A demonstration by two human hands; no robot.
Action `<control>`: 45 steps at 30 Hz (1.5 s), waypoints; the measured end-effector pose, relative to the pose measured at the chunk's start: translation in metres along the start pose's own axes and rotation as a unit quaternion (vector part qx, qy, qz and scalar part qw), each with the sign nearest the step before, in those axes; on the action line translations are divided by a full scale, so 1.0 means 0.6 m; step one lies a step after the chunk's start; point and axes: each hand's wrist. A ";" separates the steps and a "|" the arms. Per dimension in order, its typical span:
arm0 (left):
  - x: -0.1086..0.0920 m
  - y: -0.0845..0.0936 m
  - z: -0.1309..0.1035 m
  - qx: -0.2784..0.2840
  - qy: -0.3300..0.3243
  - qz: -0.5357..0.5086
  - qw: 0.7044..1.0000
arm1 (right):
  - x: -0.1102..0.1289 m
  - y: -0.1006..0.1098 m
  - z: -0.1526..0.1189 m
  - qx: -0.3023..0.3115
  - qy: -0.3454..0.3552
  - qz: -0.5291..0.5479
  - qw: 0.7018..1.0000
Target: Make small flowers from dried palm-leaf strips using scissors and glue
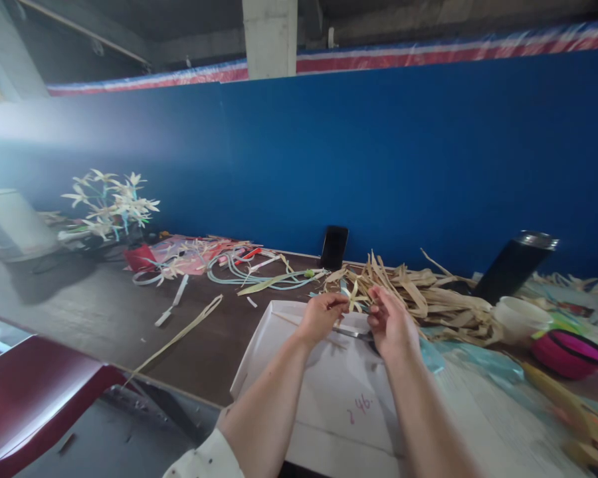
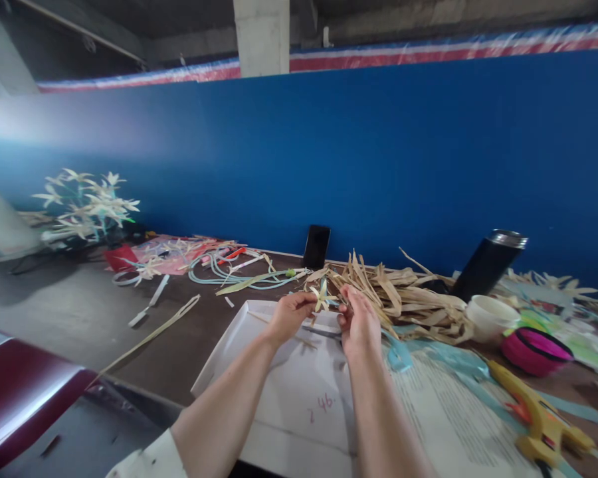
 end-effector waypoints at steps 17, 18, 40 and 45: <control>-0.010 0.001 -0.004 0.026 0.031 -0.019 0.999 | -0.003 0.005 0.005 0.042 0.031 0.045 0.998; -0.010 0.002 -0.004 0.030 0.028 -0.014 0.999 | -0.002 0.005 0.005 0.038 0.029 0.041 0.998; -0.014 0.007 -0.002 0.013 0.002 -0.068 0.998 | -0.005 0.007 0.004 0.031 -0.009 0.011 0.999; -0.012 0.012 0.000 0.011 0.018 -0.126 0.992 | -0.002 0.006 0.002 0.023 -0.005 -0.004 1.000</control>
Point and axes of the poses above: each hand's wrist, its own z-axis towards the middle knuckle, its own y-axis out of the back of the hand, x = y × z, and after that the axes turned 5 degrees about x, right-handed
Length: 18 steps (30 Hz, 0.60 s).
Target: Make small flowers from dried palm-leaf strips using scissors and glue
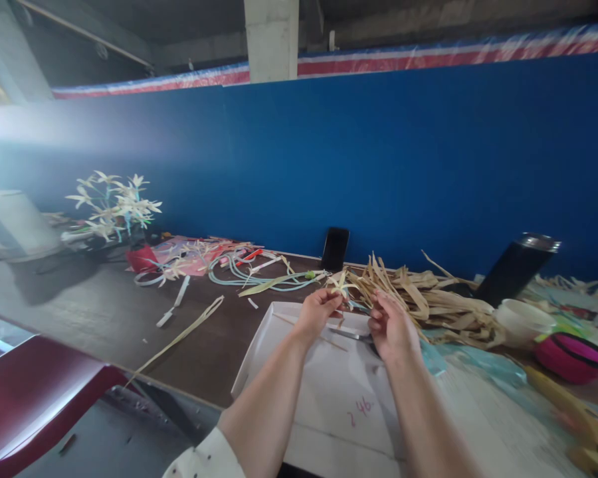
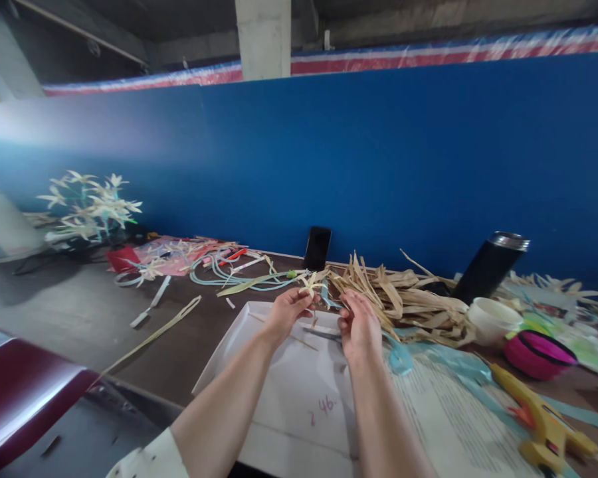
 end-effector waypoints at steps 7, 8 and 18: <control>-0.008 0.000 -0.004 0.002 0.030 -0.021 0.999 | -0.003 0.003 0.002 0.022 0.002 0.017 1.000; -0.008 0.000 -0.004 0.004 0.032 -0.021 0.999 | -0.003 0.002 0.002 0.025 0.003 0.021 0.999; -0.007 0.001 -0.002 -0.004 0.043 -0.021 0.999 | 0.001 -0.004 0.000 0.024 0.012 0.013 1.000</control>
Point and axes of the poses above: each hand's wrist, its own z-axis towards the middle knuckle, its own y-axis out of the back of the hand, x = y × z, and after that the axes turned 5 degrees about x, right-handed
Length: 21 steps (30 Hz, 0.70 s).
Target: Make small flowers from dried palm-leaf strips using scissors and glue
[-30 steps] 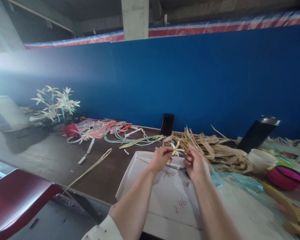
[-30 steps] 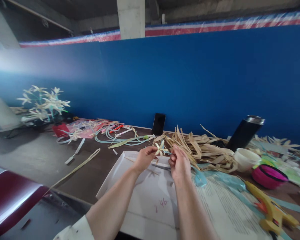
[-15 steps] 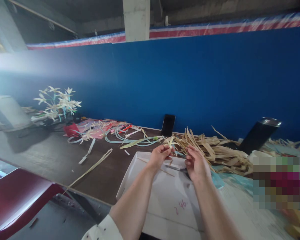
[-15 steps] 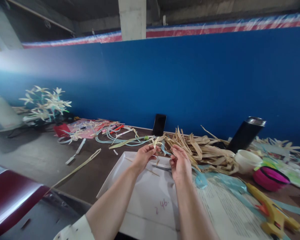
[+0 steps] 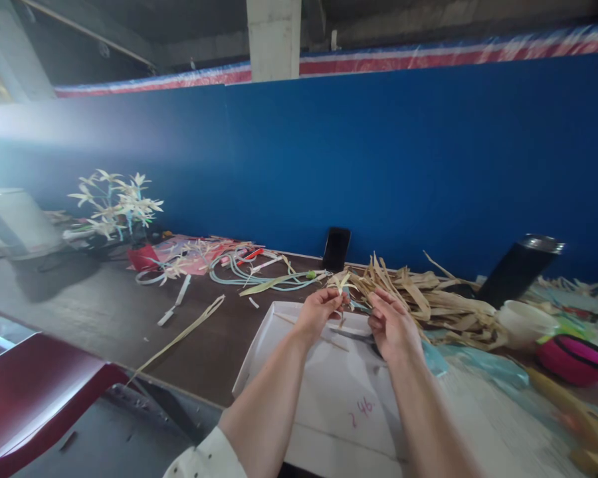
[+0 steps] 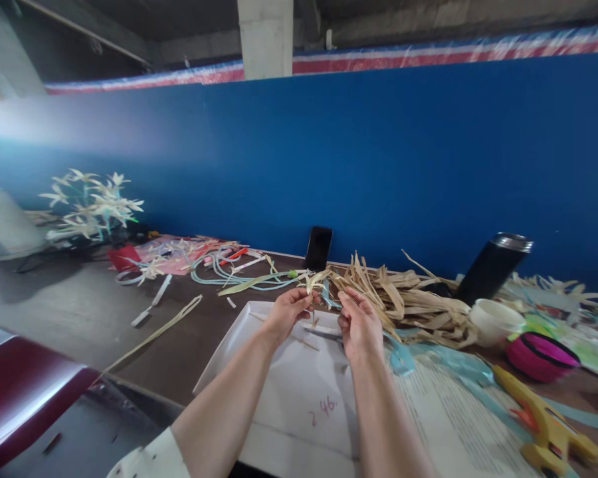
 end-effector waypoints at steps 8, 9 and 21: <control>0.005 0.001 0.006 -0.015 -0.002 -0.011 1.000 | 0.012 0.015 0.009 -0.029 0.022 0.009 0.999; 0.006 0.002 0.007 -0.018 -0.002 -0.010 1.000 | 0.016 0.014 0.008 -0.038 0.032 0.001 0.999; 0.003 0.002 0.005 -0.035 -0.007 -0.007 0.999 | 0.124 0.035 -0.018 0.143 0.091 -0.701 0.693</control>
Point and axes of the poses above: each hand's wrist, its own z-axis towards the middle knuckle, its own y-axis out of the back of the hand, x = y × z, and after that the axes turned 5 degrees about x, right-handed
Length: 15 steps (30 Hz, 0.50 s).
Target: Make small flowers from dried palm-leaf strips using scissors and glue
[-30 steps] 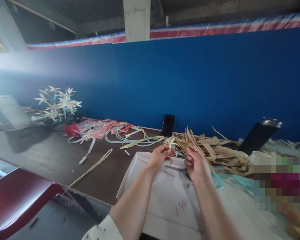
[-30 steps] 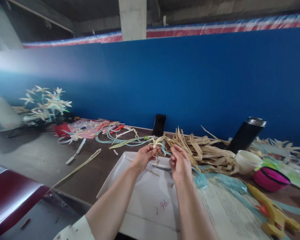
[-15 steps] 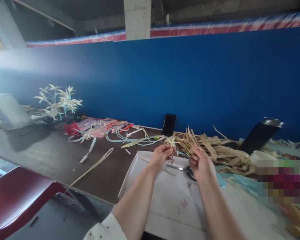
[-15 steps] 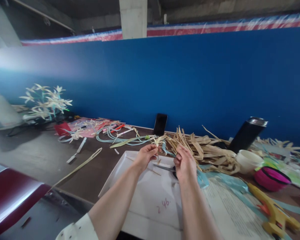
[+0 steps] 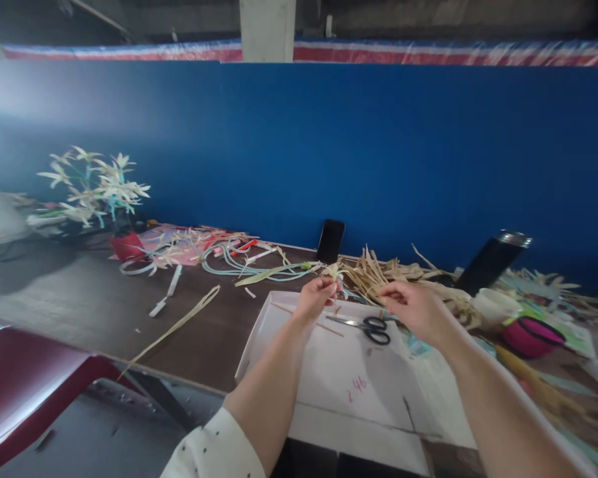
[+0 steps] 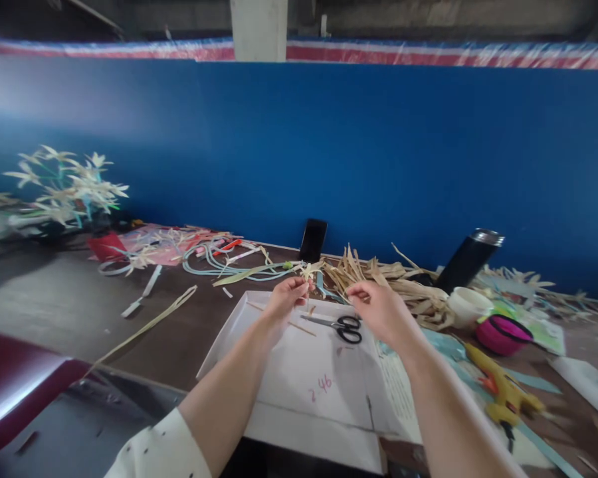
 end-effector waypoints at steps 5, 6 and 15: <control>0.000 -0.001 0.000 0.000 0.003 -0.013 1.000 | -0.026 -0.045 -0.011 0.136 0.020 -0.275 0.951; 0.000 0.000 0.001 -0.001 0.003 -0.014 1.000 | -0.026 -0.054 -0.012 0.145 0.039 -0.299 0.942; 0.003 -0.001 0.004 0.014 -0.027 0.011 0.999 | -0.020 -0.056 -0.004 0.168 0.085 -0.364 0.912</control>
Point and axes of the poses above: each hand's wrist, its own z-axis towards the middle knuckle, its own y-axis out of the back of the hand, x = y × z, and after that the axes turned 5 degrees about x, right-handed
